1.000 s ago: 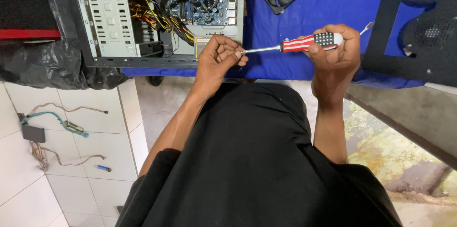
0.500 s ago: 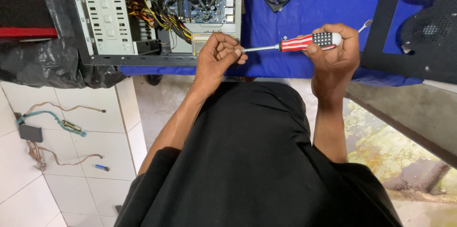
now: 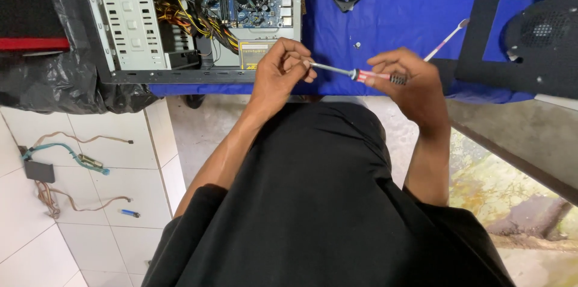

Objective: The person uses a screwdriver to tighten screws on the back panel of a computer case. They then connect various internal cables to the motherboard and organize the wiring inside the case.

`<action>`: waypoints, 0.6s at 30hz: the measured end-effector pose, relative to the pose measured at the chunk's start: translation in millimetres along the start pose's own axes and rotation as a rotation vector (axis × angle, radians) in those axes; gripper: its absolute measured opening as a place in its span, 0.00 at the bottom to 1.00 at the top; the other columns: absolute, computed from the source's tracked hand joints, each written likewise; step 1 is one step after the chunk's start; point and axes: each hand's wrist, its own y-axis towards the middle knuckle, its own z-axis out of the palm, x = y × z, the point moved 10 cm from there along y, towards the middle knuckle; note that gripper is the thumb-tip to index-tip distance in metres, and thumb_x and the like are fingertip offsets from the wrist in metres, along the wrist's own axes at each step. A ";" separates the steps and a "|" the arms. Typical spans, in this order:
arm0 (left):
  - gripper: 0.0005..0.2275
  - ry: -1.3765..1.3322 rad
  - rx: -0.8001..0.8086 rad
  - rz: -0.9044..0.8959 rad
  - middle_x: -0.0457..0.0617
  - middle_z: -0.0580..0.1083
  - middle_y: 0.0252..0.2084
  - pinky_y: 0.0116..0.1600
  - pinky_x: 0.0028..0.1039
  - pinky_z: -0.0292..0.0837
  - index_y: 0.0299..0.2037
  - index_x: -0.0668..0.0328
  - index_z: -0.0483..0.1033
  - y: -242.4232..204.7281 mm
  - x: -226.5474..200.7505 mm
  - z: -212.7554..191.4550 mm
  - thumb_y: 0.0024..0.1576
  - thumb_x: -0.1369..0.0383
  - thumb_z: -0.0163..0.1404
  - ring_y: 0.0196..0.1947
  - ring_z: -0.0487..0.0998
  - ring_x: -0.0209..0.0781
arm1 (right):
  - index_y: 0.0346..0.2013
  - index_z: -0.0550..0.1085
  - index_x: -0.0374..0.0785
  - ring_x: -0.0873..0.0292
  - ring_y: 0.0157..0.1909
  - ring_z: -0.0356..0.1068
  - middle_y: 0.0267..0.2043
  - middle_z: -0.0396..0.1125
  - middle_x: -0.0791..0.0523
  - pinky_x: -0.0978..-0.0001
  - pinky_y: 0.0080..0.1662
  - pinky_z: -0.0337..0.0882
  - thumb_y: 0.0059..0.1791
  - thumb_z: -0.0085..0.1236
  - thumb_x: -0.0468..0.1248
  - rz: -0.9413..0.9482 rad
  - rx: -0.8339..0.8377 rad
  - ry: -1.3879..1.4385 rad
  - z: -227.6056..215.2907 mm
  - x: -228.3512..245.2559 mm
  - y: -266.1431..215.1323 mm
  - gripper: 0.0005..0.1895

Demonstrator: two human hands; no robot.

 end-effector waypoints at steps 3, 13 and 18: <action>0.05 -0.066 0.019 -0.017 0.60 0.75 0.36 0.38 0.34 0.87 0.45 0.70 0.73 2.5 19.0 10.8 0.60 0.81 0.49 0.30 0.83 0.44 | 0.53 0.79 0.36 0.34 0.52 0.73 0.44 0.74 0.36 0.43 0.53 0.71 0.45 0.65 0.29 0.131 0.308 -0.089 18.4 -22.0 -8.5 0.20; 0.08 -0.004 -0.057 -0.479 0.59 0.79 0.29 0.31 0.25 0.84 0.45 0.70 0.76 -1.0 204.2 36.8 0.57 0.76 0.50 0.23 0.83 0.42 | 0.38 0.79 0.46 0.47 0.34 0.75 0.29 0.72 0.52 0.60 0.37 0.71 0.46 0.72 0.39 0.156 -0.230 -0.313 33.0 -261.1 54.1 0.09; 0.07 0.159 -0.307 -0.549 0.56 0.79 0.32 0.32 0.31 0.84 0.42 0.68 0.78 28.0 300.3 9.1 0.55 0.74 0.51 0.25 0.85 0.45 | 0.38 0.81 0.53 0.47 0.43 0.75 0.37 0.72 0.57 0.54 0.47 0.75 0.46 0.70 0.38 0.089 -0.344 -0.508 38.0 -254.7 81.6 0.07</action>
